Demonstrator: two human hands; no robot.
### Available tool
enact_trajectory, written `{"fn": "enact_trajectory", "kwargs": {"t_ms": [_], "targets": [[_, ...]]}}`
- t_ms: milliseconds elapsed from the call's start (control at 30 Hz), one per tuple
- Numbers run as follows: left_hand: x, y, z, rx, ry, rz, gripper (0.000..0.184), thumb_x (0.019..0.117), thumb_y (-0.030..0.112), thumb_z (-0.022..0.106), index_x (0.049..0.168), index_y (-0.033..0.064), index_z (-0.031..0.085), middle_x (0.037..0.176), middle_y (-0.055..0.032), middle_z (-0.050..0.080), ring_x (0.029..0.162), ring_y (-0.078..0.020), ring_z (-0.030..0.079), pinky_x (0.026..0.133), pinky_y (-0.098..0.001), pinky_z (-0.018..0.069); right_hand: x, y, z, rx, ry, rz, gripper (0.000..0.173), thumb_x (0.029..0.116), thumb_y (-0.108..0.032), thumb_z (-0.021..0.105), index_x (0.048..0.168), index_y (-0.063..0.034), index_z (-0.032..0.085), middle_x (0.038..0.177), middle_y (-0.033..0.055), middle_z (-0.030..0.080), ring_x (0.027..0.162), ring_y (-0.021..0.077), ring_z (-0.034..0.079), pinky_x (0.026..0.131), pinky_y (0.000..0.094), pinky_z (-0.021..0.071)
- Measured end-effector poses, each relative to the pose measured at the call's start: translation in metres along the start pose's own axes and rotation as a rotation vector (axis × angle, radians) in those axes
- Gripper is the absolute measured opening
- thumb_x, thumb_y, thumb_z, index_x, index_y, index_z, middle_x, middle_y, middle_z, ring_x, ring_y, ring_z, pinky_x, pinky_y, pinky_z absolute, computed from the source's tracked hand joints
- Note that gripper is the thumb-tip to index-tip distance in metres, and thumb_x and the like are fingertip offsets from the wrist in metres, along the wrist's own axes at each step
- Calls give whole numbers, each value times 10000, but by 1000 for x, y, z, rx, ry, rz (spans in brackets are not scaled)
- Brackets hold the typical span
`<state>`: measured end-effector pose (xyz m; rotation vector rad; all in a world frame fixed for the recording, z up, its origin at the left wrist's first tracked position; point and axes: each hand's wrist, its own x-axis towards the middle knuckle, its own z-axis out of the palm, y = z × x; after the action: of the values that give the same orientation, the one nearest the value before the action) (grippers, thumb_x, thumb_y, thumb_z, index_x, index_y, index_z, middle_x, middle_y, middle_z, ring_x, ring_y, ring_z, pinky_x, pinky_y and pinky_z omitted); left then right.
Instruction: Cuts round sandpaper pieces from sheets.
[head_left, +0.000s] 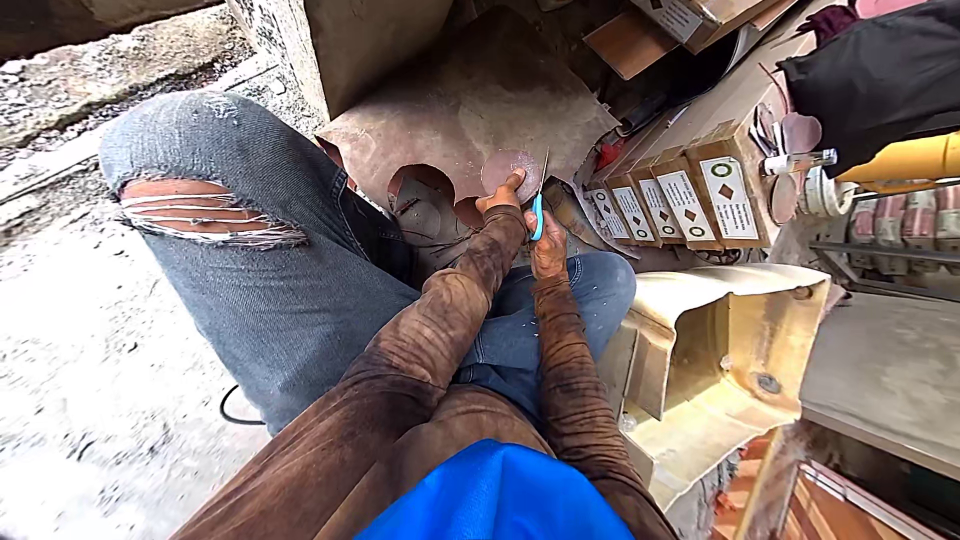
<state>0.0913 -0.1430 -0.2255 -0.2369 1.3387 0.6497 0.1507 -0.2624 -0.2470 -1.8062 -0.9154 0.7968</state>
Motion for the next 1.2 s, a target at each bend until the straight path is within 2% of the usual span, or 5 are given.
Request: {"fn": "enact_trajectory", "kwargs": {"t_ms": [233, 667, 900, 1067, 1200], "targets": [[1, -6, -7, -125, -81, -18, 876, 801, 177, 887, 1468, 57, 333, 1022, -234, 627, 648, -266, 661, 565, -408, 601, 15, -2, -11, 202, -141, 25, 451, 951, -553, 601, 1113, -135, 654, 813, -53, 645, 717, 58, 617, 710, 269, 563], [-13, -13, -15, -63, -89, -16, 840, 804, 195, 890, 1430, 36, 354, 952, -213, 639, 620, -241, 654, 558, -388, 593, -3, -7, -30, 60, -195, -15, 616, 911, -708, 571, 1133, -140, 664, 708, -40, 601, 570, 66, 550, 567, 248, 514], [-12, -15, -21, -91, -57, 32, 914, 760, 135, 916, 1457, 9, 339, 1148, -282, 628, 919, -364, 698, 739, -522, 625, -12, -10, -29, 64, -166, -99, 371, 969, -450, 641, 1073, -95, 679, 678, -45, 576, 538, 58, 516, 523, 238, 478], [-36, -7, -34, -113, -135, 51, 803, 791, 122, 892, 1392, -19, 379, 1024, -243, 640, 726, -289, 683, 630, -430, 617, -19, -17, -36, 144, -221, -126, 386, 944, -407, 690, 1113, -60, 677, 685, -48, 611, 565, 64, 566, 572, 256, 528], [-56, -11, -53, -61, -173, 53, 780, 796, 173, 890, 1381, 20, 398, 1032, -194, 646, 706, -240, 678, 616, -386, 610, -27, -27, -46, 191, -338, -136, 513, 932, -573, 652, 1112, -93, 664, 705, -30, 628, 630, 117, 618, 657, 325, 565]]}}
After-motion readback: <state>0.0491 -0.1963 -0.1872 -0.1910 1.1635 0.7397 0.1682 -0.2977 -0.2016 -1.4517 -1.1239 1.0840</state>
